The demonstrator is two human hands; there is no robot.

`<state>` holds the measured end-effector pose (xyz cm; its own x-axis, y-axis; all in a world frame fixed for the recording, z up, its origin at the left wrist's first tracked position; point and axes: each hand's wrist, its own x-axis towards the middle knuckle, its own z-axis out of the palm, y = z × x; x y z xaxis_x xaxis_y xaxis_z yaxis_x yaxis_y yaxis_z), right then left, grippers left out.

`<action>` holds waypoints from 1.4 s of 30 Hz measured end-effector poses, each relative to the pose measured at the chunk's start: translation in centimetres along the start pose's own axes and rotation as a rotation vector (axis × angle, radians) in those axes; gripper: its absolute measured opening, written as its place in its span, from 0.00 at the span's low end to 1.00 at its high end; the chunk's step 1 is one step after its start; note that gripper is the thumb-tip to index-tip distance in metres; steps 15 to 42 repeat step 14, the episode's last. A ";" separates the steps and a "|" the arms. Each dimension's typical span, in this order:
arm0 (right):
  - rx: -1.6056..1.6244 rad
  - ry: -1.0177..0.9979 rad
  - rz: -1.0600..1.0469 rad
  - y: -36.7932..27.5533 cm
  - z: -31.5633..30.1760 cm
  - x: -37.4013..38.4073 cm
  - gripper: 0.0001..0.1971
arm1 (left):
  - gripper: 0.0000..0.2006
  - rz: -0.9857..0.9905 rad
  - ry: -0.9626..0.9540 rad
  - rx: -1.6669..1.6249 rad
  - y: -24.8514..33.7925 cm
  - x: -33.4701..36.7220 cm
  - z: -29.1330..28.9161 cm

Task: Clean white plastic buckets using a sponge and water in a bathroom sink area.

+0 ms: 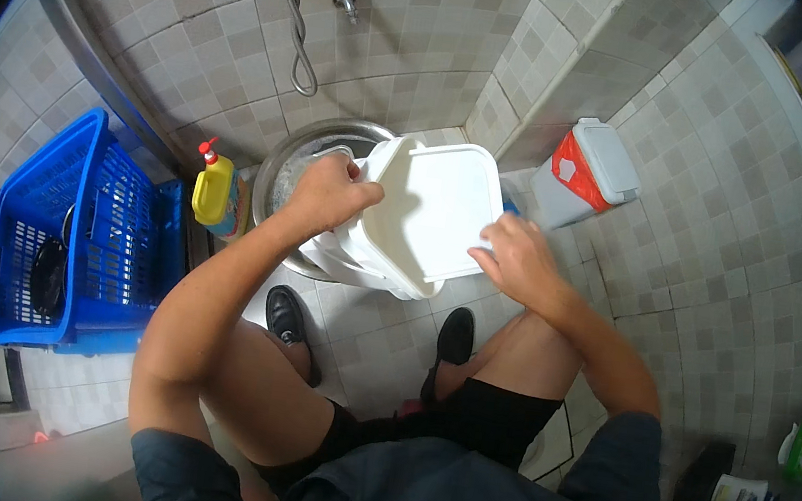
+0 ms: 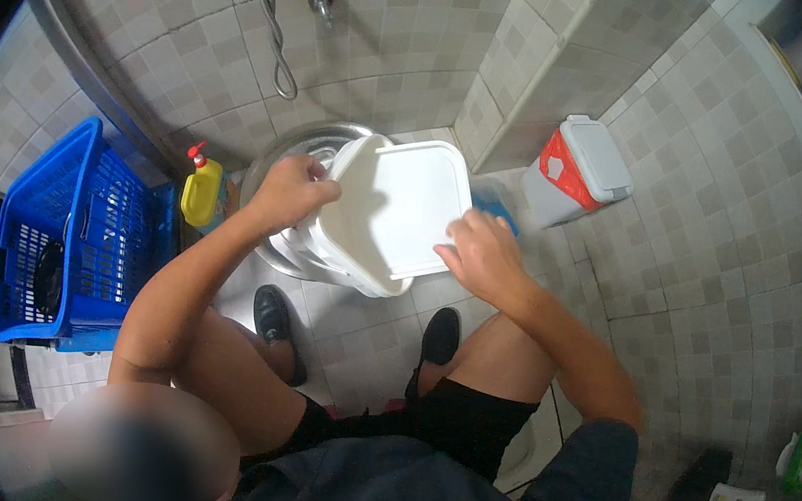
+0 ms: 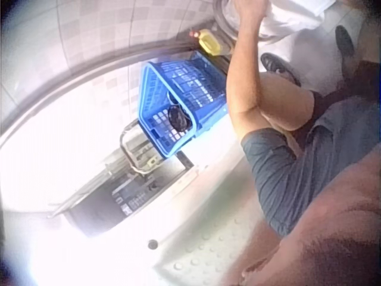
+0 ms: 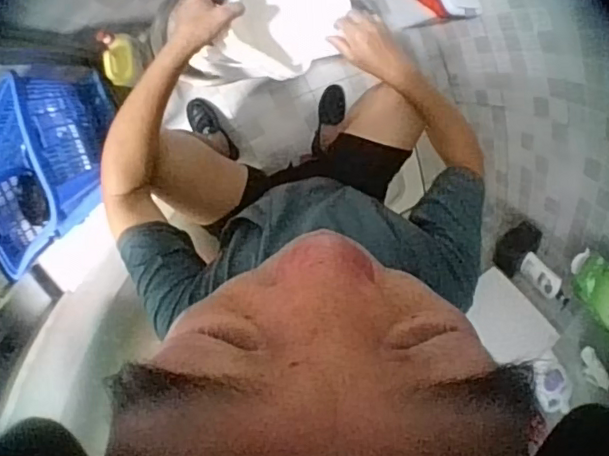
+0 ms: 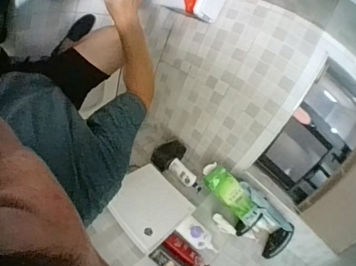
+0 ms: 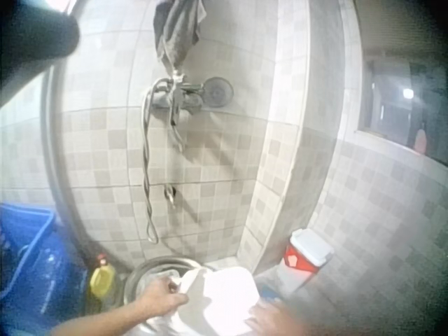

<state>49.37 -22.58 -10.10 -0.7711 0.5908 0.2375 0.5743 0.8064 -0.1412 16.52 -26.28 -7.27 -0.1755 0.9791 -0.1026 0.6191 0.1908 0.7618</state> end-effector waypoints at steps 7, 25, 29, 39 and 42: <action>0.499 0.200 0.691 2.4 3.5 4.9 0.43 | 0.29 0.025 -0.063 0.052 -0.2 -0.3 0.5; 1.535 0.170 0.739 5.8 6.8 6.0 0.41 | 0.33 0.073 -0.037 0.099 -0.3 -0.2 0.8; 1.535 0.170 0.739 5.8 6.8 6.0 0.41 | 0.33 0.073 -0.037 0.099 -0.3 -0.2 0.8; 1.535 0.170 0.739 5.8 6.8 6.0 0.41 | 0.33 0.073 -0.037 0.099 -0.3 -0.2 0.8; 1.535 0.170 0.739 5.8 6.8 6.0 0.41 | 0.33 0.073 -0.037 0.099 -0.3 -0.2 0.8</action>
